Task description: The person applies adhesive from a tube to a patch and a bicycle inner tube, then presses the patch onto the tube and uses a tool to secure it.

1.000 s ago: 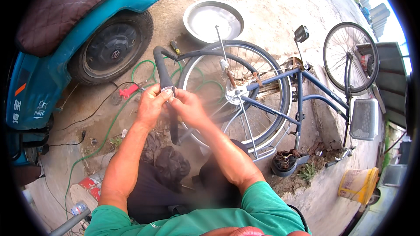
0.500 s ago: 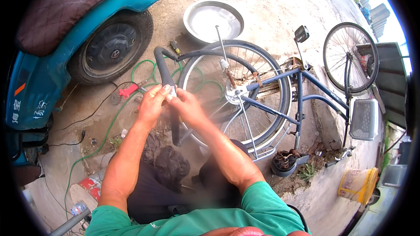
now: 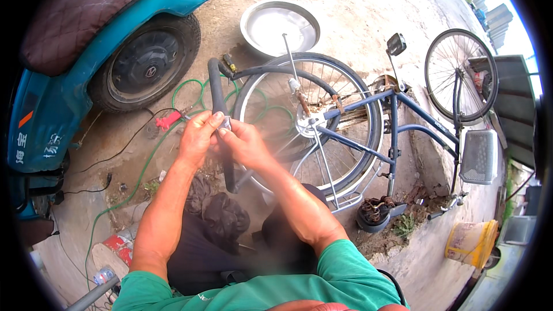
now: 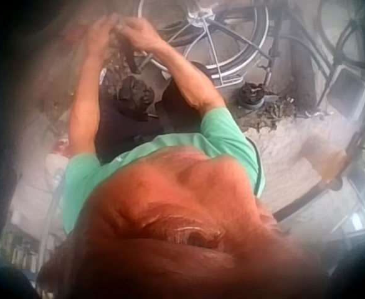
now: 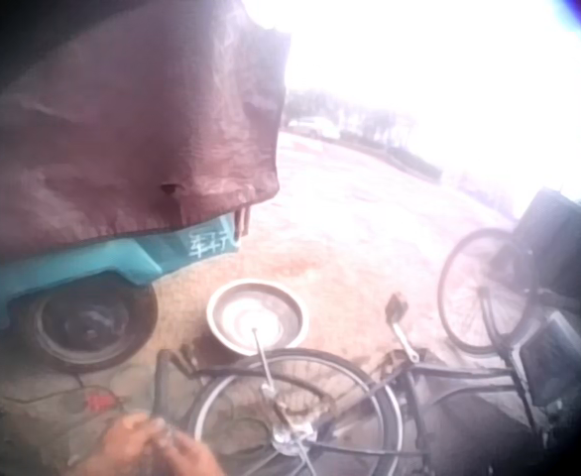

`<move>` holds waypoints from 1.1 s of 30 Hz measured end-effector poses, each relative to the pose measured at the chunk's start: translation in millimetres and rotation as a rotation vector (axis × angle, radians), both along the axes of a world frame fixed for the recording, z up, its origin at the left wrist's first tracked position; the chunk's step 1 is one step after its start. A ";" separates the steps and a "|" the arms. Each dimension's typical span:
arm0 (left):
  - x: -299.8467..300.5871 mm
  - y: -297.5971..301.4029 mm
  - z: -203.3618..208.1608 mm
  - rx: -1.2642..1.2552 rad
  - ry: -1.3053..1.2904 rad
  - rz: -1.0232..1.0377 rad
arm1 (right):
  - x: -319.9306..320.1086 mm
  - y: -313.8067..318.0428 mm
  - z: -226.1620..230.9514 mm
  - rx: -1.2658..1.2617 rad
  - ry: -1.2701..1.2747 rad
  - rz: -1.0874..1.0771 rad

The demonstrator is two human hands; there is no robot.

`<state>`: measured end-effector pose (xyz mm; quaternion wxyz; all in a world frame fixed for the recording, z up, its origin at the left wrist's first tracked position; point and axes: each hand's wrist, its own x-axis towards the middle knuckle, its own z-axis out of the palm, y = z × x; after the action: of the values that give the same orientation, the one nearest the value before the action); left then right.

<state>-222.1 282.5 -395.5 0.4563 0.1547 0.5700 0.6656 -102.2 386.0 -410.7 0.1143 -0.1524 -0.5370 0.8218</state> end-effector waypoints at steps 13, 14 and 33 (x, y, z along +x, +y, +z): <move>-6.9 -2.4 -7.1 0.011 -0.071 -0.001 | 2.9 0.4 -3.0 0.077 0.039 0.104; -6.2 -2.3 -6.0 0.017 -0.075 -0.006 | 3.2 -0.2 -1.2 0.078 0.042 0.089; 7.6 2.7 -0.2 0.027 0.143 -0.011 | 4.8 4.9 4.6 0.103 0.043 0.040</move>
<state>-214.5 285.2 -395.6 0.4159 0.2114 0.5912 0.6579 -97.4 390.9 -406.1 0.1172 -0.1179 -0.5787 0.7984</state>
